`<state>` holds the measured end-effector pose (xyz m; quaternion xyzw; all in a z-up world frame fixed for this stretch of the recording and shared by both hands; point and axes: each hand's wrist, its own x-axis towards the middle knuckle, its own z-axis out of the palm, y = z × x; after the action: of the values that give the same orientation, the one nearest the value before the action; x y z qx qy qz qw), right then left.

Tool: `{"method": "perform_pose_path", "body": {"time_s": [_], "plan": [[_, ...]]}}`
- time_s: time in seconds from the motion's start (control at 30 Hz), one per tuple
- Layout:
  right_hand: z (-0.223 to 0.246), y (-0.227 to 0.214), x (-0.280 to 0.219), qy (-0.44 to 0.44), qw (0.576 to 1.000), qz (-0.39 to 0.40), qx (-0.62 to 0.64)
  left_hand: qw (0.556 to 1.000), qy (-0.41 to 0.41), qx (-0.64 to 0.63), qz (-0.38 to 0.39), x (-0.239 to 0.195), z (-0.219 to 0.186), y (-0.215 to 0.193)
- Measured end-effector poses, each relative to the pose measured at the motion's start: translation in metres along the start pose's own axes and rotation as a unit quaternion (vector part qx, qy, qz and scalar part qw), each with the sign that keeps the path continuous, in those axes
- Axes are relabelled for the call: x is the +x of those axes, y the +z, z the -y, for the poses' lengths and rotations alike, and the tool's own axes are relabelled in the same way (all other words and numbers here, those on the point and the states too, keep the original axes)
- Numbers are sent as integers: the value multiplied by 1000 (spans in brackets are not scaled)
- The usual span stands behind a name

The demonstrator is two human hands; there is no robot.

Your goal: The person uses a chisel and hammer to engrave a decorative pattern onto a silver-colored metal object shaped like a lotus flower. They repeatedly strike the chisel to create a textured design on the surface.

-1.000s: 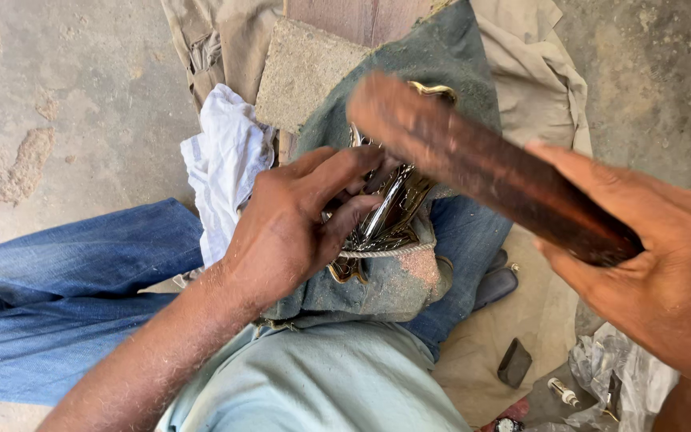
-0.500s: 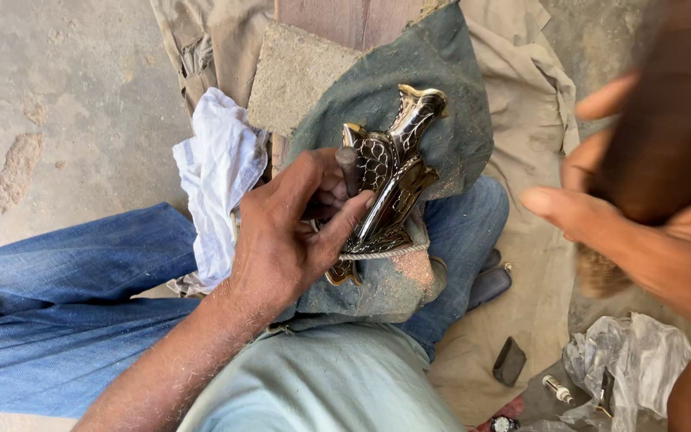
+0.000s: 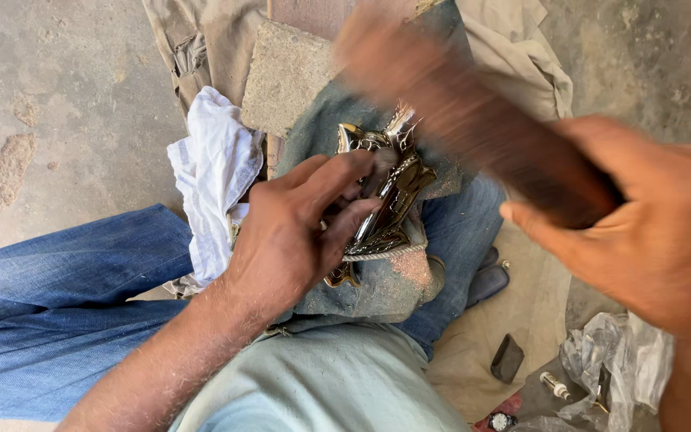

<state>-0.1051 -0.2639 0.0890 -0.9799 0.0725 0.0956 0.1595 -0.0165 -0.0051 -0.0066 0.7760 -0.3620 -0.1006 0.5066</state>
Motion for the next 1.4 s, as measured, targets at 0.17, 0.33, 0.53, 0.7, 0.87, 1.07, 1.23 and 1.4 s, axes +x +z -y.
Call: {"method": "perform_pose_path", "body": {"time_s": [0.17,0.33,0.53,0.7,0.87,1.07,1.23,1.4], "plan": [[-21,27,-26,78,996,41,26,996,39,16,84,15,-1,-8],[-44,67,-68,149,971,-19,185,984,59,31,165,27,1,-7],[-36,130,-107,194,927,-146,284,965,91,41,242,51,-5,-7],[-25,171,-125,221,886,-188,362,942,110,51,313,65,-7,-9],[-13,193,-138,225,918,-149,292,920,157,85,350,68,-8,-8],[1,221,-146,232,893,-210,324,904,155,91,387,70,-3,-8],[4,239,-151,254,852,-282,360,891,268,63,360,73,1,-3],[7,246,-153,243,857,-309,332,878,288,107,368,75,0,1]]}}
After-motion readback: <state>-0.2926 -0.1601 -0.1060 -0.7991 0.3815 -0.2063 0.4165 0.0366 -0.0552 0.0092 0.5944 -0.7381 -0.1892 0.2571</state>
